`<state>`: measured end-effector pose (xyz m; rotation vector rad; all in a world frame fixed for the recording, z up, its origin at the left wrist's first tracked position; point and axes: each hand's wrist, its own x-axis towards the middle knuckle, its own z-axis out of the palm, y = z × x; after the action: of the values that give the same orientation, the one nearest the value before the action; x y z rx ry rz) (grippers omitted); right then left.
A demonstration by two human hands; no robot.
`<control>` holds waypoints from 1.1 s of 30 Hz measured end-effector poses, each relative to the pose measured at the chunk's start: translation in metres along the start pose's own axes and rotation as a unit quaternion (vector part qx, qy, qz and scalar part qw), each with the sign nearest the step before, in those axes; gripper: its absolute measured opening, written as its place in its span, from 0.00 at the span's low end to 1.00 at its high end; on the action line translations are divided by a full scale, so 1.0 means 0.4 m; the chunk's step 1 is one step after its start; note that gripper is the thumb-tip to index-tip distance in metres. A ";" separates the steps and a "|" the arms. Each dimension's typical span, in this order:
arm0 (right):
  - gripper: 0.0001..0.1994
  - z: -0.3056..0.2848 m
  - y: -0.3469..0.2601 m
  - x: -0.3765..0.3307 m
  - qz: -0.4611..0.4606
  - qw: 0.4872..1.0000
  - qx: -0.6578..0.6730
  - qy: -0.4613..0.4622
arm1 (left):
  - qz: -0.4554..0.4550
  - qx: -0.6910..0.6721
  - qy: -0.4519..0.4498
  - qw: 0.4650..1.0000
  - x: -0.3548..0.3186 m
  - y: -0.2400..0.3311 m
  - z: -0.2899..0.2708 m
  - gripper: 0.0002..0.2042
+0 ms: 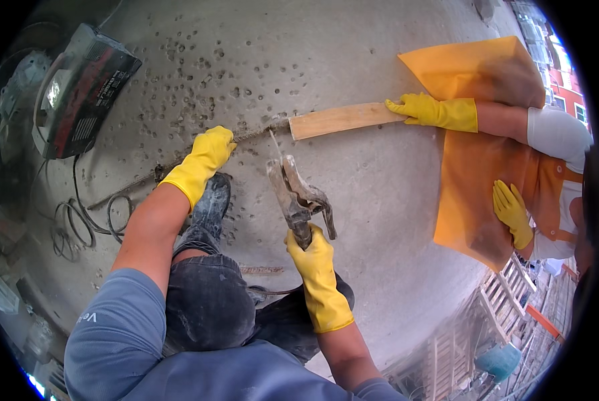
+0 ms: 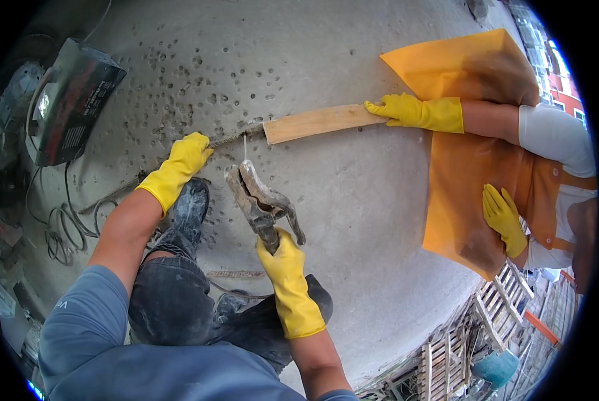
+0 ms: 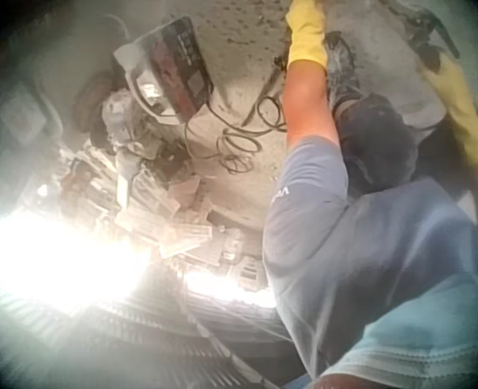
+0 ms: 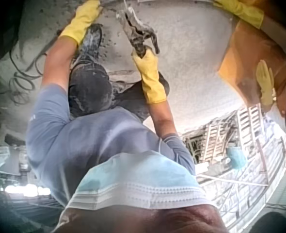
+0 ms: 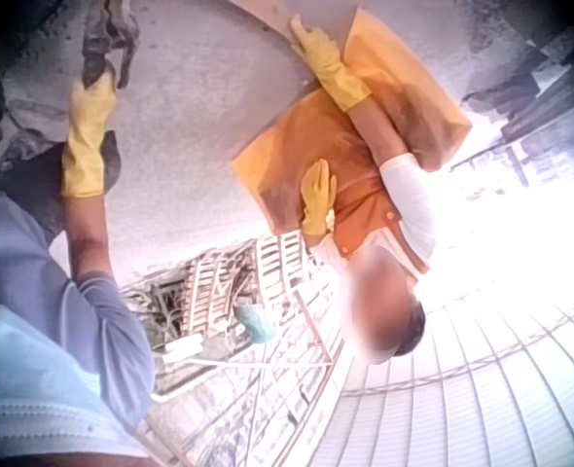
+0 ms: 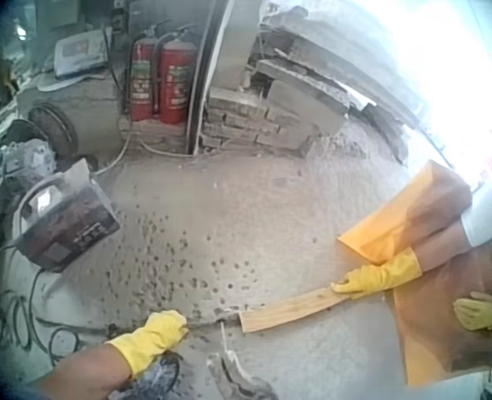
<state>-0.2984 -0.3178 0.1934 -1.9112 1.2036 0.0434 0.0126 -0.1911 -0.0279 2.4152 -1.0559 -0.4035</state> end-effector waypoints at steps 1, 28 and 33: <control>0.20 -0.001 0.003 -0.001 -0.004 1.000 0.000 0.000 | -0.003 0.002 -0.005 1.000 0.002 0.003 -0.001 0.11; 0.20 -0.031 -0.048 -0.004 0.053 0.993 0.099 -0.021 | 0.002 0.008 -0.028 1.000 0.005 0.013 -0.028 0.10; 0.14 -0.091 -0.140 0.037 0.190 0.954 0.218 -0.082 | -0.118 0.069 -0.152 0.979 0.045 0.026 -0.040 0.07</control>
<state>-0.2625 -0.3433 0.2458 -1.2555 1.3239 0.1291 0.0253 -0.2061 -0.0104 2.6729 -0.9466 -0.8285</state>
